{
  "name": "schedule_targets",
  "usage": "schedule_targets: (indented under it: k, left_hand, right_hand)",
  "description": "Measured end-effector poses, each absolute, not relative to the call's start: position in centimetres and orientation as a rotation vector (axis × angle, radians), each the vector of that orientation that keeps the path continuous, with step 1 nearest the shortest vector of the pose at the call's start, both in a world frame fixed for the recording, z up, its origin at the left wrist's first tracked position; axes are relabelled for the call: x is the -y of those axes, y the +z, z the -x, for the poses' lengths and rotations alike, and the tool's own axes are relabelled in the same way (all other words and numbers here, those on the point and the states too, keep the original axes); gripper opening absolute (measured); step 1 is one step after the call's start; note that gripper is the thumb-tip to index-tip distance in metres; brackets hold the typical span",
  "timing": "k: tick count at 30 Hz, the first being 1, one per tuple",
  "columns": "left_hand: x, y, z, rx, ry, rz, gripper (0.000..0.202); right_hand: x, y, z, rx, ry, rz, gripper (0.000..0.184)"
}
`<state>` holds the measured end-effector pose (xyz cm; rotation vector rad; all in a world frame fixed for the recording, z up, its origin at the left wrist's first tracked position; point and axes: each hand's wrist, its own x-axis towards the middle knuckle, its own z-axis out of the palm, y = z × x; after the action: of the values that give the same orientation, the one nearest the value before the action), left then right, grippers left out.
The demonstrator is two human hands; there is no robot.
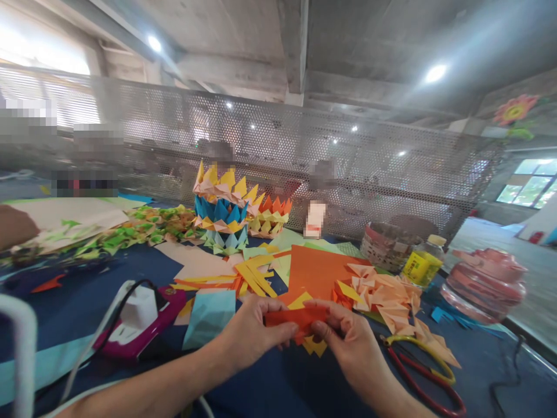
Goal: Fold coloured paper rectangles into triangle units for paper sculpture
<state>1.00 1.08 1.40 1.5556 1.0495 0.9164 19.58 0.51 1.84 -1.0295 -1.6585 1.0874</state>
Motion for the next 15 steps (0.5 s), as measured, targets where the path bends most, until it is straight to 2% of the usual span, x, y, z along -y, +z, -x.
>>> schedule_targets:
  k: [4,10,15]
  left_hand:
    - [-1.14,1.41,-0.94,-1.058,0.912,-1.551,0.026]
    - [-1.2,1.22,-0.91,-1.073,0.886,-1.519,0.026]
    - [-1.28,1.1,-1.02,-1.087,0.839,-1.487,0.027]
  right_hand:
    - [-0.49,2.09,-19.61,1.714,1.049,1.016,0.036]
    - [-0.47,2.23,-19.43,1.693,1.23,0.976,0.036]
    - [-0.18,2.22,-19.22,1.686,1.215,1.012,0.033]
